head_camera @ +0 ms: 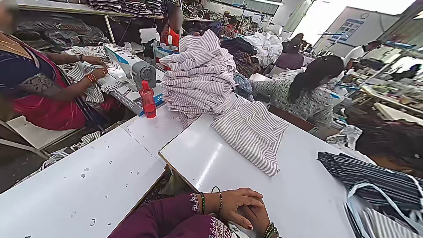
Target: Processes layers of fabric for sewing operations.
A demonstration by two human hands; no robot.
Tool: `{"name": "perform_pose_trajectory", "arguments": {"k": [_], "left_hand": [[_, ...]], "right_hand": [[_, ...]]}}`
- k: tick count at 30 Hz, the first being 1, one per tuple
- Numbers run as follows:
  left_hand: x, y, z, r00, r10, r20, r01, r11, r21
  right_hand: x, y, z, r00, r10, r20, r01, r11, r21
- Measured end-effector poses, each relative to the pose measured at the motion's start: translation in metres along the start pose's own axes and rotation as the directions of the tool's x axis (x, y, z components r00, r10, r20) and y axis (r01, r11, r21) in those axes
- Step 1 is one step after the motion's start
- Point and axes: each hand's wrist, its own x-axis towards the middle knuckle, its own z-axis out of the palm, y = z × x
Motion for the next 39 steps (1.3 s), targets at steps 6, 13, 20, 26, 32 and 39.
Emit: {"name": "perform_pose_trajectory", "arguments": {"k": [6,13,20,26,32,39], "left_hand": [[0.0,0.01,0.001,0.998,-0.058,-0.022,0.06,0.997,0.057],[-0.004,0.0,0.013,0.991,-0.074,-0.108,0.091,0.983,0.16],[-0.002,0.007,0.031,0.98,-0.175,-0.091,0.196,0.921,0.337],[-0.005,0.014,0.047,0.969,-0.195,-0.154,0.242,0.885,0.398],[-0.006,0.012,0.045,0.975,-0.162,-0.15,0.21,0.892,0.4],[-0.005,0.013,0.044,0.975,-0.16,-0.157,0.21,0.897,0.389]], "right_hand": [[0.003,-0.005,-0.002,0.992,0.091,0.087,-0.089,0.996,-0.029],[0.003,0.0,-0.002,0.986,-0.072,0.148,0.097,0.981,-0.169],[-0.013,0.014,-0.017,0.962,-0.119,0.245,0.175,0.96,-0.219],[-0.017,0.008,-0.027,0.939,-0.057,0.339,0.148,0.958,-0.247],[-0.018,0.017,-0.024,0.946,-0.136,0.294,0.208,0.951,-0.23],[-0.018,0.003,-0.027,0.941,-0.073,0.331,0.165,0.951,-0.261]]}}
